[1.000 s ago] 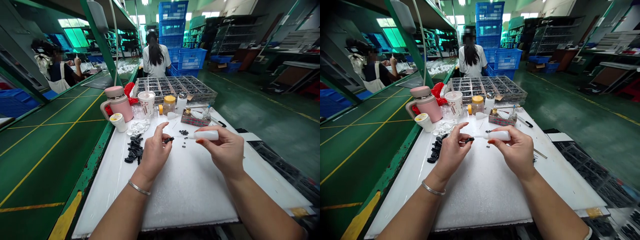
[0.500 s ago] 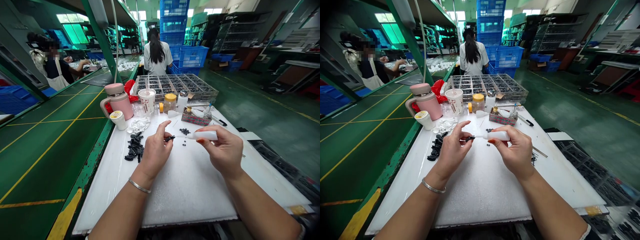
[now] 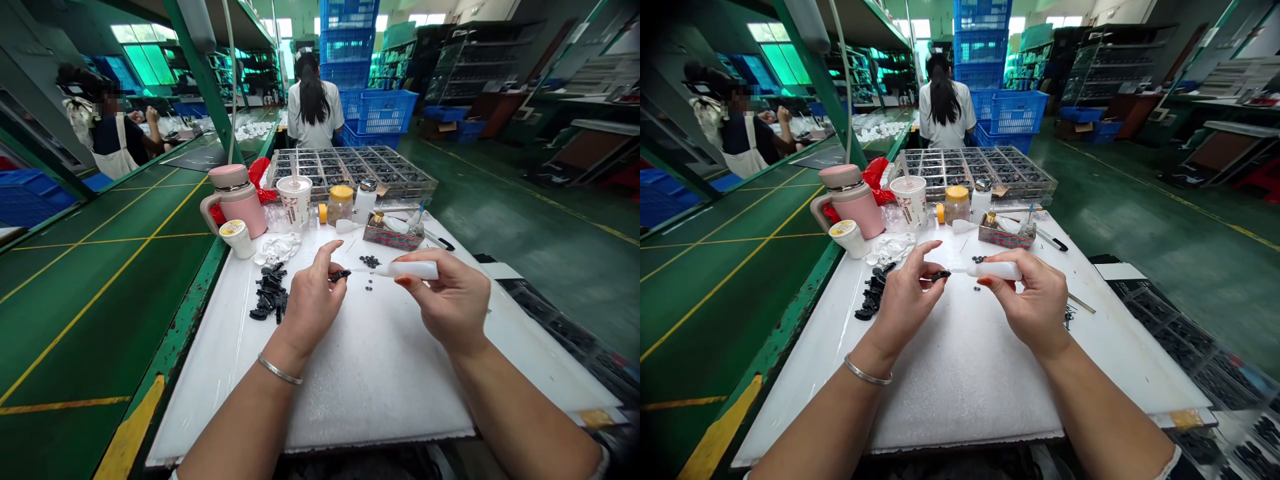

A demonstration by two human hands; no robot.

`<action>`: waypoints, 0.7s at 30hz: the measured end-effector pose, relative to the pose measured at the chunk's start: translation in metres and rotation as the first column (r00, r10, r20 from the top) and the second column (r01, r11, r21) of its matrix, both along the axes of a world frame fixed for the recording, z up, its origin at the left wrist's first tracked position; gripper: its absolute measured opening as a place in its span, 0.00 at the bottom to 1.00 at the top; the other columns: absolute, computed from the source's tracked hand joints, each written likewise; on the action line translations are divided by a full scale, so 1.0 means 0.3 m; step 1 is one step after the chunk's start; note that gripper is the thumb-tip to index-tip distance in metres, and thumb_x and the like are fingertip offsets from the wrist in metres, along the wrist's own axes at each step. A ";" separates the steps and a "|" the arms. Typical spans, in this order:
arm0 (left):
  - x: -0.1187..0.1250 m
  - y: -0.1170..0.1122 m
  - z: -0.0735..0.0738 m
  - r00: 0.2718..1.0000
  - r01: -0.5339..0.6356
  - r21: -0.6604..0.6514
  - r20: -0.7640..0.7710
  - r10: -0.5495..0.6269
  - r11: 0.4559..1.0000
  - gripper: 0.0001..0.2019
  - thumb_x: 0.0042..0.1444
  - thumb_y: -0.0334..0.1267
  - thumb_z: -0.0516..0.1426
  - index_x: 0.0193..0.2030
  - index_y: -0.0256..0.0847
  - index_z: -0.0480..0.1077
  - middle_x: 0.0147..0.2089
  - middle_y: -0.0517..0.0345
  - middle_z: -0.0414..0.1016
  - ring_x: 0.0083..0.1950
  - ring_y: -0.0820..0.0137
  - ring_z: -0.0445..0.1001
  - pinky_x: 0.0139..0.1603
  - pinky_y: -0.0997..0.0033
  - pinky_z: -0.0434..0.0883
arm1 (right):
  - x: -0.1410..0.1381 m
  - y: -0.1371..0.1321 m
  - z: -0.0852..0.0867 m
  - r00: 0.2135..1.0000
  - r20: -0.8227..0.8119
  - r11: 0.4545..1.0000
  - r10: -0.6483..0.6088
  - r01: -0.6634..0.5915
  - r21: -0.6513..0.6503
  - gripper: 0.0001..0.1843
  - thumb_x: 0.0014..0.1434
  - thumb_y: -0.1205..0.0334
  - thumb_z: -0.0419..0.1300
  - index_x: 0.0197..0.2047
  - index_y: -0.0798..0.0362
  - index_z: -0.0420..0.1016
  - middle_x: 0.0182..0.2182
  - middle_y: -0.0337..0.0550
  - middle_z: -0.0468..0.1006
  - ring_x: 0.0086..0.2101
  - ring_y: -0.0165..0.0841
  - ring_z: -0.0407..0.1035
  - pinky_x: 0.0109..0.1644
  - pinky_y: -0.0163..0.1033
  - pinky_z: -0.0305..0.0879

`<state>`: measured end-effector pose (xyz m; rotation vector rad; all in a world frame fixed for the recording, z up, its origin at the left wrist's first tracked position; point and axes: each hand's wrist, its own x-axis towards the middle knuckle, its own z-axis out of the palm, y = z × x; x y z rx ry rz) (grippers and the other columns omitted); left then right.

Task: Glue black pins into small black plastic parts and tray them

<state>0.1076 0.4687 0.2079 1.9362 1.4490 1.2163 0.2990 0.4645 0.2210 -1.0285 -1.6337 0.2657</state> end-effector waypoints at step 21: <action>-0.001 -0.003 0.006 1.000 0.002 0.014 0.002 -0.002 1.000 0.27 0.52 0.26 0.55 0.60 0.46 0.59 0.38 0.61 0.76 0.33 0.74 0.74 0.41 0.73 0.72 | -0.004 0.000 0.003 1.000 0.022 1.000 0.000 0.000 -0.009 0.07 0.52 0.60 0.67 0.34 0.51 0.75 0.30 0.41 0.78 0.31 0.35 0.71 0.31 0.38 0.62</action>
